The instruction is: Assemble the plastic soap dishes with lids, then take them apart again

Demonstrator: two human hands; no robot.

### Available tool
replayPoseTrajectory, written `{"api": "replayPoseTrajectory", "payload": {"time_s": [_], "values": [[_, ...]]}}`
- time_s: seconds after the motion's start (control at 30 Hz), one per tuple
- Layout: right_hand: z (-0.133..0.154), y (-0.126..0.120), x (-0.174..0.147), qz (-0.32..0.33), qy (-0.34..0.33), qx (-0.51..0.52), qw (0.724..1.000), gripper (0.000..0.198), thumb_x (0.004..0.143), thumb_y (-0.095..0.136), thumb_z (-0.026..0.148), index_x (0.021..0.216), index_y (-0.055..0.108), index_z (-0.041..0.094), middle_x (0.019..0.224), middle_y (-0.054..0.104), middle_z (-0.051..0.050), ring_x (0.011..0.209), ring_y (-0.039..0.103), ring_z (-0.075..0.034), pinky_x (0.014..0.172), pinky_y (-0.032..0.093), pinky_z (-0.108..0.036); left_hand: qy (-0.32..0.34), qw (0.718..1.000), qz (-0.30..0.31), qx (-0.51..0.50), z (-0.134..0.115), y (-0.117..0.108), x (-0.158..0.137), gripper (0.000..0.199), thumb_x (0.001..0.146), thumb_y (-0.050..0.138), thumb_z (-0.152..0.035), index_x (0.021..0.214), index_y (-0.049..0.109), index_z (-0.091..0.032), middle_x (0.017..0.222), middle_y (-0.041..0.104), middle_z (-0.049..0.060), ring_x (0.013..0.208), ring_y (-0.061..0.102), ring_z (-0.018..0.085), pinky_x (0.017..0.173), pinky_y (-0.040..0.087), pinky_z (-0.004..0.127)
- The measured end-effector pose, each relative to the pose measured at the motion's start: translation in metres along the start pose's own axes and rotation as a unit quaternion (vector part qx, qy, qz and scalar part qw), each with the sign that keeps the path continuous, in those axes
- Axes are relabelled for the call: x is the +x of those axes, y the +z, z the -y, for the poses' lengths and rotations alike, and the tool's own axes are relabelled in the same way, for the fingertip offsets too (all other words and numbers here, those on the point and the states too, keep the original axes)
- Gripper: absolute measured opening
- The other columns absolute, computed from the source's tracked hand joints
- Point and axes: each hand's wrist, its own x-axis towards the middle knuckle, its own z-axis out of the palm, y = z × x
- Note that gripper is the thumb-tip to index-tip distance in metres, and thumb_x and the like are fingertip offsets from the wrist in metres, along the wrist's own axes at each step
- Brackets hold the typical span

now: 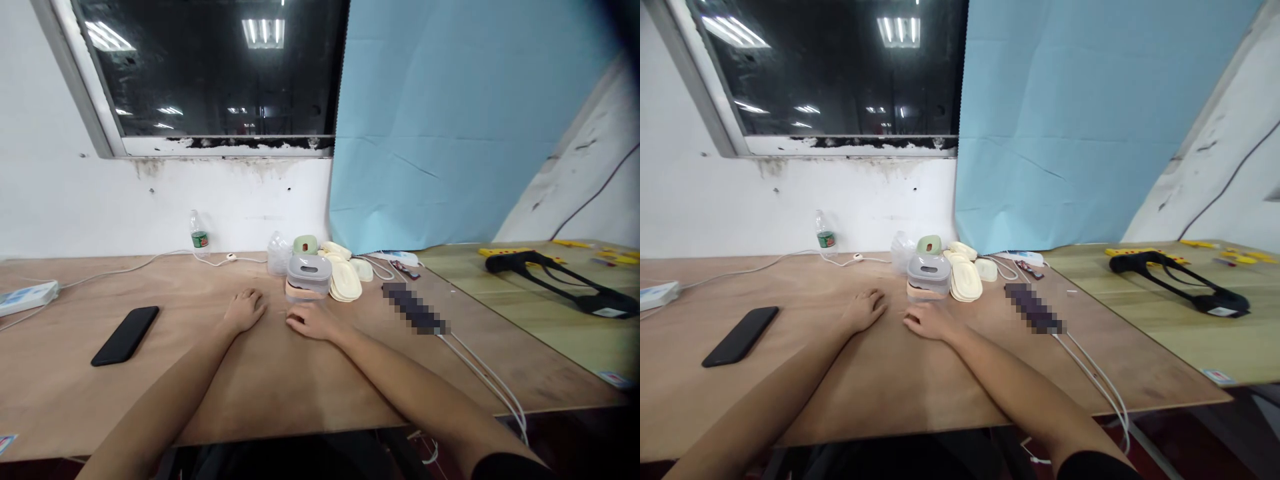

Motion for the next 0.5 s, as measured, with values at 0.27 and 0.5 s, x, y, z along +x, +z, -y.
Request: {"api": "replayPoseTrajectory", "payload": {"time_s": [0.27, 0.5], "values": [[-0.0037, 0.0048, 0.0064, 0.051, 0.059, 0.038, 0.996, 0.023, 0.086, 0.058, 0.036, 0.103, 0.066, 0.023, 0.085, 0.067, -0.002, 0.071, 0.059, -0.015, 0.061, 0.04, -0.025, 0.015, 1.0, 0.01, -0.006, -0.001, 0.0001, -0.005, 0.053, 0.089, 0.041, -0.053, 0.127, 0.055, -0.019, 0.139, 0.048, 0.017, 0.129, 0.043, 0.034, 0.103, 0.034, 0.051], [-0.0071, 0.0026, 0.0086, 0.066, 0.078, 0.068, 0.992, 0.025, 0.087, 0.056, 0.039, 0.104, 0.067, 0.024, 0.079, 0.066, -0.001, 0.071, 0.059, -0.015, 0.063, 0.041, -0.026, 0.015, 1.0, 0.005, -0.011, -0.0011, 0.002, -0.0051, 0.052, 0.087, 0.046, -0.056, 0.125, 0.056, -0.022, 0.138, 0.049, 0.015, 0.131, 0.04, 0.033, 0.104, 0.034, 0.051]]}}
